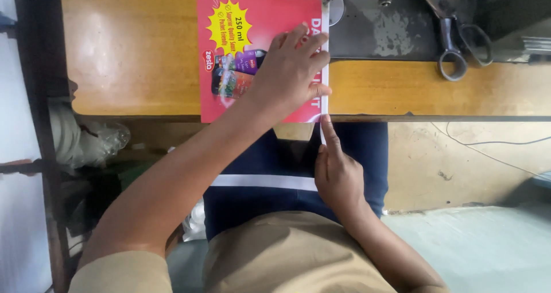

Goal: The person sews white fabric straps using a Singer sewing machine. They repeatedly feed the strap through the machine, stitch it, and then cut the excess with scissors. The person also places printed paper sheets under the strap during sewing.

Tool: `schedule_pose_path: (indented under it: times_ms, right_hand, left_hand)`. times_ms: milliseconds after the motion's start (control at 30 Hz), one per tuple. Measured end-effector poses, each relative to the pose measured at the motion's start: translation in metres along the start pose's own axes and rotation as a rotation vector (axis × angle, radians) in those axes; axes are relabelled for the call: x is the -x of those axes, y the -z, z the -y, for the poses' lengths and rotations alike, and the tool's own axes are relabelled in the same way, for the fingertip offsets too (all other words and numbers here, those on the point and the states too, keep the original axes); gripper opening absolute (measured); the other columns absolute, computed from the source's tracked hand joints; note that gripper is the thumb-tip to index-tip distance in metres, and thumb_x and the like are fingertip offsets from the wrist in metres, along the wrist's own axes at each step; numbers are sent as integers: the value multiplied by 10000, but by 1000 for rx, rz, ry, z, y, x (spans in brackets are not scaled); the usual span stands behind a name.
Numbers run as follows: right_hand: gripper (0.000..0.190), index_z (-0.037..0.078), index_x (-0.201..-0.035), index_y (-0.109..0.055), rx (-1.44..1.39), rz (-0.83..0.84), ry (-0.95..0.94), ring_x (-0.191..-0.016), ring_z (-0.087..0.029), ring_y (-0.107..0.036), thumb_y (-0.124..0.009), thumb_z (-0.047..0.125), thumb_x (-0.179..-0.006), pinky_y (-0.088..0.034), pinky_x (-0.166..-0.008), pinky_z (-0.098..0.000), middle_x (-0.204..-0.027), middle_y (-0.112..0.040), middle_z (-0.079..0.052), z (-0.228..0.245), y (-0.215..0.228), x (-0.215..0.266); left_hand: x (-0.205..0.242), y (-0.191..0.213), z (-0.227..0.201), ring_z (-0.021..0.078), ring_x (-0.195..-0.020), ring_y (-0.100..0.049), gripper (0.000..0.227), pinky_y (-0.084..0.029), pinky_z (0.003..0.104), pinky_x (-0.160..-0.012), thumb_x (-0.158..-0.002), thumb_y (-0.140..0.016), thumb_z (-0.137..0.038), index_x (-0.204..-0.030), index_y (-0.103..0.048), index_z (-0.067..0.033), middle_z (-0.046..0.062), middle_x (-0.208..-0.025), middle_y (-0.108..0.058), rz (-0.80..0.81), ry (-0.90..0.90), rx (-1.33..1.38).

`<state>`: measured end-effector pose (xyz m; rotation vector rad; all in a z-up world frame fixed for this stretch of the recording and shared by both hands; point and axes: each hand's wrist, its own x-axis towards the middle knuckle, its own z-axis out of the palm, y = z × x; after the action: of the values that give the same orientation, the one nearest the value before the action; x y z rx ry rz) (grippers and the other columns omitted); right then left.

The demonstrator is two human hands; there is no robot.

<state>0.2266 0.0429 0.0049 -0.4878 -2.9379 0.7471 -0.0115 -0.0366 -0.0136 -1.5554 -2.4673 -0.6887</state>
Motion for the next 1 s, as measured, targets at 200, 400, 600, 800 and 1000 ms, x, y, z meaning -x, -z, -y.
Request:
schedule_pose_path:
  times_ms: [200,400,600,800,1000]
  right_hand:
    - [638,280,-1646,-515,109,-100,29,-695,-389,-754,-577,182,-1018,-587,-610,-561,-675,-734,-138,1,6,-1]
    - [651,314,-1637,-515,113,-99,-4,-671,-380,-761,-573,189,-1001,-594,-610,-550,-647,-743,-141,7,12,-9]
    - [645,260,-1641,-505,91,-81,-11,-710,-401,-768,-560,158,-1006,-595,-622,-566,-689,-762,-155,15,17,-24]
    - [626,259,-1613,-548,114,-82,1,-690,-405,-764,-570,179,-993,-586,-630,-571,-678,-760,-133,5,17,-40]
    - [590,275,-1581,-584,198,-60,-22,-684,-416,-756,-566,204,-995,-586,-645,-581,-629,-738,-138,5,18,-62]
  left_hand:
    - [25,-7,-23,401,-1320,-561,650,-498,552,-990,-864,-741,-644,-1178,-680,-78,143,-1351,-637,-130,-72,51]
    - [22,-19,-16,362,-1329,-585,649,-512,521,-1011,-883,-693,-674,-1234,-671,-129,100,-1400,-619,-119,-43,38]
    - [12,-17,-8,367,-1333,-603,674,-509,524,-1036,-907,-687,-674,-1287,-670,-117,123,-1419,-632,-118,-11,13]
    - [7,-31,6,373,-1352,-594,610,-485,531,-1066,-958,-663,-654,-1277,-665,-134,118,-1441,-615,-186,-28,-5]
    - [11,-26,-2,382,-1374,-568,426,-450,552,-1097,-989,-679,-510,-1240,-689,-166,83,-1409,-637,-141,-41,-22]
